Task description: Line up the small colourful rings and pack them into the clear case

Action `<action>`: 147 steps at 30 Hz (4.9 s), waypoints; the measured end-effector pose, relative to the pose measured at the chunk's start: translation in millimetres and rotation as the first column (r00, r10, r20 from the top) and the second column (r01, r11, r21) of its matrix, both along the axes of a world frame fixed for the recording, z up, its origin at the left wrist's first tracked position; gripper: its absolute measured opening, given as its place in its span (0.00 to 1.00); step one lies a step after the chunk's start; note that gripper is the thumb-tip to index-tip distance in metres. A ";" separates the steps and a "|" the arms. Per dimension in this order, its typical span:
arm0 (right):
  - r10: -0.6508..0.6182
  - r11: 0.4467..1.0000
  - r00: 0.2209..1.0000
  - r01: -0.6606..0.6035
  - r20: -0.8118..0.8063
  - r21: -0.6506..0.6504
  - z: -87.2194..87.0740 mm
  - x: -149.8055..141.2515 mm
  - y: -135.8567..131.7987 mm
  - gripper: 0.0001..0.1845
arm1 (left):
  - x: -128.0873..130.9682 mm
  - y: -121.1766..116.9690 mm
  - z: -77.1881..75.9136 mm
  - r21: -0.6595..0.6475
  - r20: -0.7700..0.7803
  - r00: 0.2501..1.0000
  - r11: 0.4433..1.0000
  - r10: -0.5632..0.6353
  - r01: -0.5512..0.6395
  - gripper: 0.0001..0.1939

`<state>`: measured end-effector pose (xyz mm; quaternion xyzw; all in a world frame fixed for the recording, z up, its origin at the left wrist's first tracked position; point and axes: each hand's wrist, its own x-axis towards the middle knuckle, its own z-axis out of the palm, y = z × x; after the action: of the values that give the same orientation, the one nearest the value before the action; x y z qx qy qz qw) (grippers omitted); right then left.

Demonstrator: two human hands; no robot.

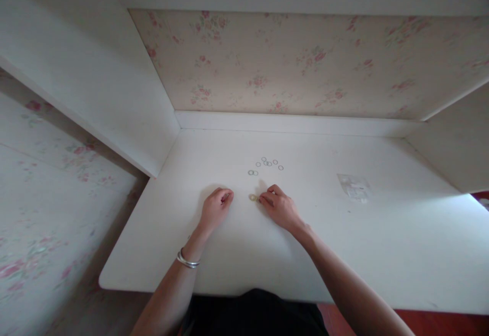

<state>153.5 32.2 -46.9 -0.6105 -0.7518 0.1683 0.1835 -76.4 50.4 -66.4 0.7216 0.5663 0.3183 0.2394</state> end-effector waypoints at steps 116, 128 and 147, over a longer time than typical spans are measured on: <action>-0.281 0.958 0.948 0.286 -0.150 0.011 -18.3 48.4 -47.3 0.18 | 128.9 97.5 20.3 0.016 -0.471 0.854 0.966 -0.222 0.259 0.12; -0.243 0.965 0.960 0.253 -0.141 0.061 -21.6 48.9 -46.2 0.16 | 111.9 65.5 32.1 -0.067 -0.431 0.815 0.915 -0.386 0.398 0.09; -0.239 0.968 0.963 0.247 -0.124 0.052 -19.7 47.9 -46.0 0.14 | 107.3 15.7 41.0 -0.045 -0.439 0.769 0.867 -0.464 0.497 0.11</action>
<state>201.5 -13.8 -66.6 -0.6808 -0.6645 0.1545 0.2667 31.0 66.2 -25.4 0.9029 0.3895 0.0977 0.1531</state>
